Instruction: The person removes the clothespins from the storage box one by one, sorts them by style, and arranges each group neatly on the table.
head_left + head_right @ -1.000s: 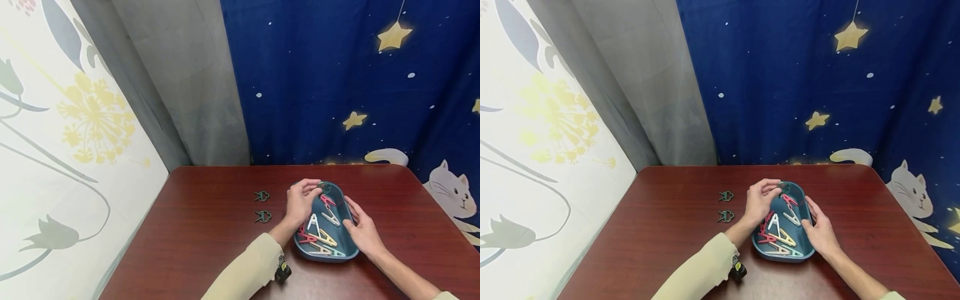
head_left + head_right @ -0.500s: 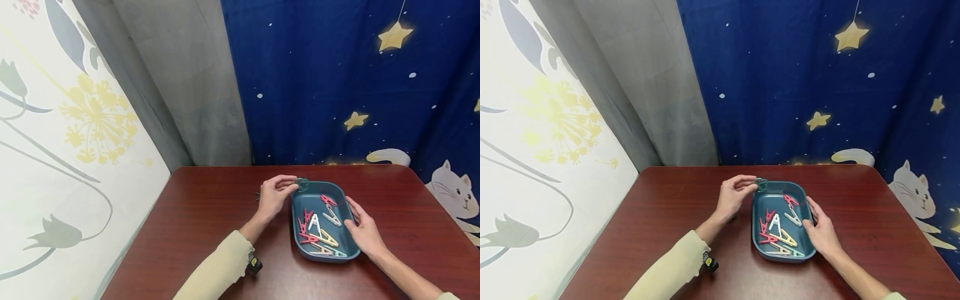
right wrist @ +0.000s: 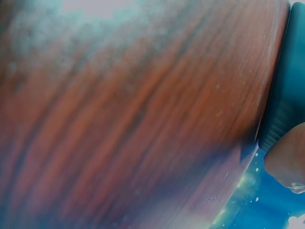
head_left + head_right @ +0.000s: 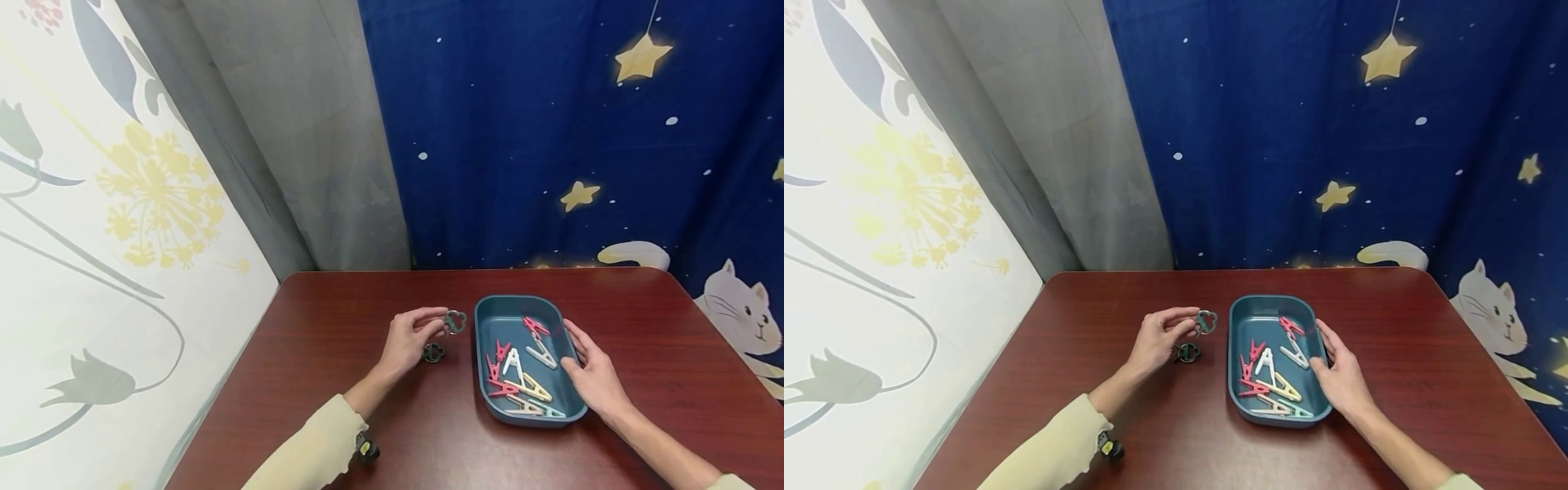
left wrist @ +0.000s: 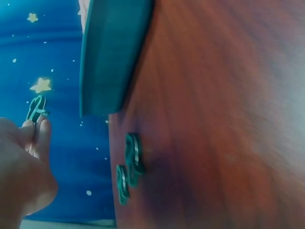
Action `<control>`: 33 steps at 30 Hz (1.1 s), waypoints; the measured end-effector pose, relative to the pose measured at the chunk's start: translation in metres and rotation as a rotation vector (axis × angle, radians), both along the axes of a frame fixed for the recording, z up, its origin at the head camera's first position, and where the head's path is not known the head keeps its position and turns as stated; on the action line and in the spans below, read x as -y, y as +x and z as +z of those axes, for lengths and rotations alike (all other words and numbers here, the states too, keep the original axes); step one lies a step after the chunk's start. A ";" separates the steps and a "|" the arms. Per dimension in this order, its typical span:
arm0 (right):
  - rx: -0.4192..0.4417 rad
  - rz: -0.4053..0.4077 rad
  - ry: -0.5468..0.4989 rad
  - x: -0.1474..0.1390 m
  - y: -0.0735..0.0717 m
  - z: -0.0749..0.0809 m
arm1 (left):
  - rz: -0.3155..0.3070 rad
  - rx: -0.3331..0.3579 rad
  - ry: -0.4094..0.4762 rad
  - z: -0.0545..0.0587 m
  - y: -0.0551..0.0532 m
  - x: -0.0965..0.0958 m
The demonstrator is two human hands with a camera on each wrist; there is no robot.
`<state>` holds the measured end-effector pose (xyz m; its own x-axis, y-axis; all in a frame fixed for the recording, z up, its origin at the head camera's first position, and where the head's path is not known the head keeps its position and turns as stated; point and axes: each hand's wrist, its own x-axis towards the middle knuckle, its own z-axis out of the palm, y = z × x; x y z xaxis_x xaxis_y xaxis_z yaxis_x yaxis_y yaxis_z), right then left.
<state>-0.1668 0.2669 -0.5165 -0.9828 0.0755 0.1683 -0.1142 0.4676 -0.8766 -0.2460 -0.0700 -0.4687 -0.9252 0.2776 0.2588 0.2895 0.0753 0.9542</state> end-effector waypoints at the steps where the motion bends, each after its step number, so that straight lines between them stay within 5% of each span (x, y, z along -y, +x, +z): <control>1: 0.001 0.001 -0.001 0.000 0.000 0.000 | -0.004 0.009 -0.011 -0.002 0.002 0.004; 18: -0.034 0.000 0.011 0.000 -0.002 -0.001 | -0.054 -0.042 -0.328 -0.032 0.029 0.055; 33: -0.007 0.002 -0.001 0.000 -0.001 0.001 | -0.168 -0.045 -0.431 -0.056 0.035 0.067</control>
